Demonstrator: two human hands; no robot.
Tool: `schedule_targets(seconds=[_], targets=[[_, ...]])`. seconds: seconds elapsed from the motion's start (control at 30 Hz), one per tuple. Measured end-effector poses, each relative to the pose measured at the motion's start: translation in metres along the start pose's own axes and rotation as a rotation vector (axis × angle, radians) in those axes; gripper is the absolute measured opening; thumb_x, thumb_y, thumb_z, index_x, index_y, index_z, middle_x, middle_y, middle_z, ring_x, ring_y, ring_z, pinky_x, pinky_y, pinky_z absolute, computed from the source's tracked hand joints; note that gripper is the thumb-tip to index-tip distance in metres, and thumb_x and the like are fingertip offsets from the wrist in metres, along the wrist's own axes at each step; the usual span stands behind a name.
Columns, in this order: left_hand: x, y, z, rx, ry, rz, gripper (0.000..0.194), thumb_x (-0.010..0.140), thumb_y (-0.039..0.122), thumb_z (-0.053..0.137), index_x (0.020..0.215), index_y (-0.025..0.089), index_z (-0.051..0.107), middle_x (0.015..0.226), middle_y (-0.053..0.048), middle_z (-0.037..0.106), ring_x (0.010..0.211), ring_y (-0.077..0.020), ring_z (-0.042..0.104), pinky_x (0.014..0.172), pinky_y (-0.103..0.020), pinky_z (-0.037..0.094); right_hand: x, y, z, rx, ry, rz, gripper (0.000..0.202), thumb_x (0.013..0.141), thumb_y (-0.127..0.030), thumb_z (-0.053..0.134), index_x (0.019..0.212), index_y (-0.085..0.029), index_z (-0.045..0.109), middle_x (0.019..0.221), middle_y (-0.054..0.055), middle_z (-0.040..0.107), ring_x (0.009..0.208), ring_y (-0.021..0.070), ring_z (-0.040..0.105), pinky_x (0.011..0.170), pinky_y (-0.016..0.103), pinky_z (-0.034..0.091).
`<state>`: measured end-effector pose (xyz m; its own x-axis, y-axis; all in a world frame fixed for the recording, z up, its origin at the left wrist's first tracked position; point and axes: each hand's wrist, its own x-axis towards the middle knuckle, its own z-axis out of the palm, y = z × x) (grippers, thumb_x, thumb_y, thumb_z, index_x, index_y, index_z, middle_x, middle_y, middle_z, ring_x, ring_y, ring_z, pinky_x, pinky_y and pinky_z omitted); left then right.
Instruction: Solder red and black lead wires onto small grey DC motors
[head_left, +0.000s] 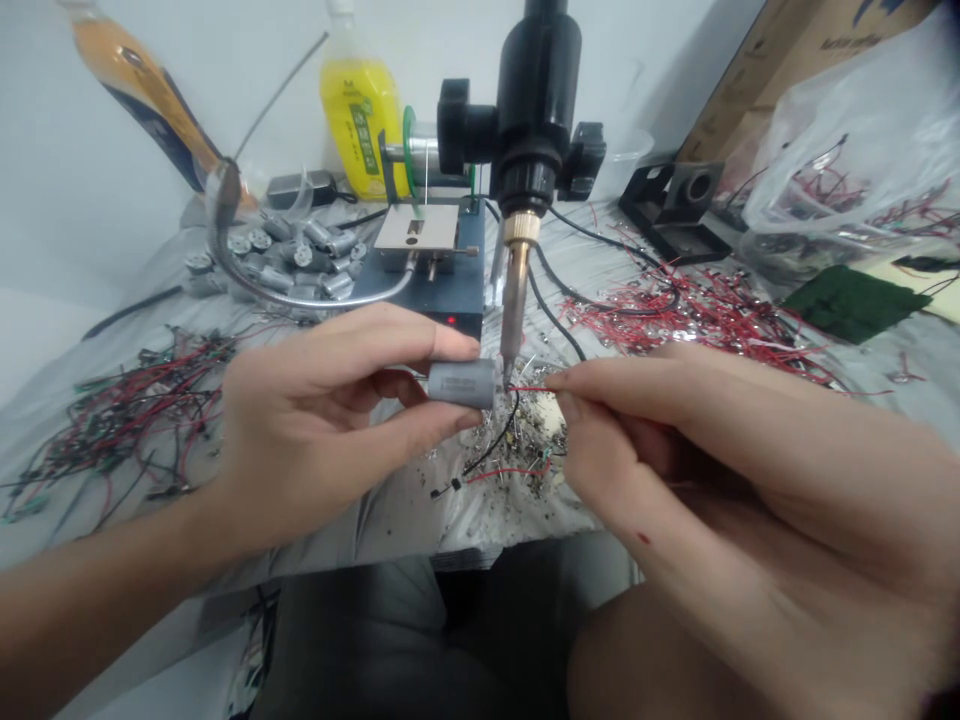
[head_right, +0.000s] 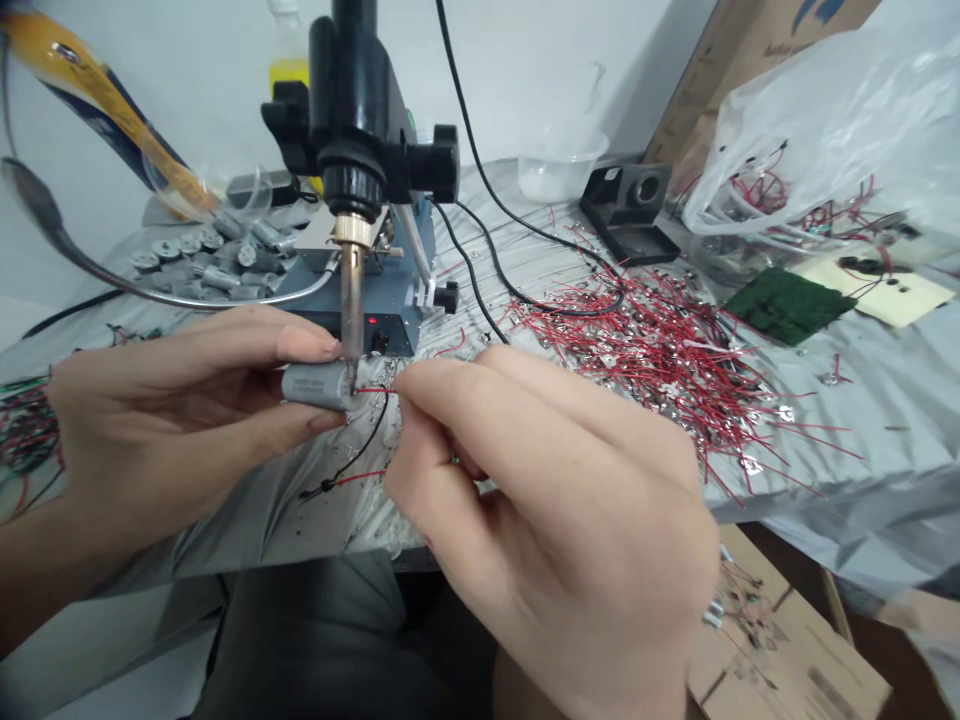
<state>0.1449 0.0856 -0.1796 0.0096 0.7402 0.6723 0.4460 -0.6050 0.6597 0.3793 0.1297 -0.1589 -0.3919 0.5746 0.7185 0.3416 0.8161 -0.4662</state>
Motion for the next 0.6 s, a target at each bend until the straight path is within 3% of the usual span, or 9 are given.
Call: schedule_targets(seconds=[0.1,0.23,0.33,0.43,0.6], targets=[[-0.001,0.001,0.001,-0.010,0.003,-0.018,0.040,0.091,0.006,0.093,0.124,0.028,0.090,0.112,-0.003,0.084,0.099,-0.0173,0.080,0.067,-0.021,0.069,0.000,0.000,-0.001,-0.015,-0.009,0.007,0.018,0.113,-0.014,0.067,0.099,-0.018,0.077,0.074,-0.004,0.057,0.065,0.0070,0.050,0.061,0.025,0.042],[0.001,0.006,0.013,-0.037,0.074,-0.123,0.033,0.092,0.028,0.099,0.123,0.032,0.088,0.109,-0.005,0.084,0.110,-0.0285,0.082,0.075,-0.036,0.074,0.000,-0.001,0.000,-0.036,-0.043,0.029,0.020,0.113,-0.014,0.067,0.097,-0.018,0.079,0.072,-0.004,0.056,0.064,0.0070,0.048,0.061,0.025,0.042],[0.003,0.008,0.023,-0.058,0.097,-0.138,0.037,0.092,0.037,0.100,0.126,0.032,0.086,0.108,-0.005,0.083,0.115,-0.0307,0.081,0.080,-0.040,0.075,-0.001,-0.001,0.002,-0.026,-0.005,0.002,0.022,0.113,-0.013,0.065,0.097,-0.017,0.080,0.072,-0.003,0.056,0.063,0.0067,0.048,0.060,0.025,0.043],[0.004,0.007,0.025,-0.049,0.093,-0.129,0.036,0.093,0.036,0.099,0.127,0.032,0.086,0.108,-0.005,0.083,0.114,-0.0294,0.081,0.080,-0.039,0.075,0.000,-0.002,0.000,-0.037,-0.010,0.024,0.023,0.114,-0.014,0.064,0.097,-0.018,0.079,0.071,-0.003,0.056,0.062,0.0072,0.047,0.061,0.026,0.043],[0.000,0.001,0.008,0.002,0.035,-0.036,0.037,0.091,0.020,0.098,0.124,0.031,0.088,0.111,-0.003,0.084,0.103,-0.0230,0.081,0.070,-0.030,0.072,0.001,-0.001,-0.003,-0.056,-0.075,0.015,0.020,0.112,-0.010,0.066,0.099,-0.017,0.080,0.073,-0.003,0.058,0.064,0.0073,0.051,0.060,0.026,0.043]])
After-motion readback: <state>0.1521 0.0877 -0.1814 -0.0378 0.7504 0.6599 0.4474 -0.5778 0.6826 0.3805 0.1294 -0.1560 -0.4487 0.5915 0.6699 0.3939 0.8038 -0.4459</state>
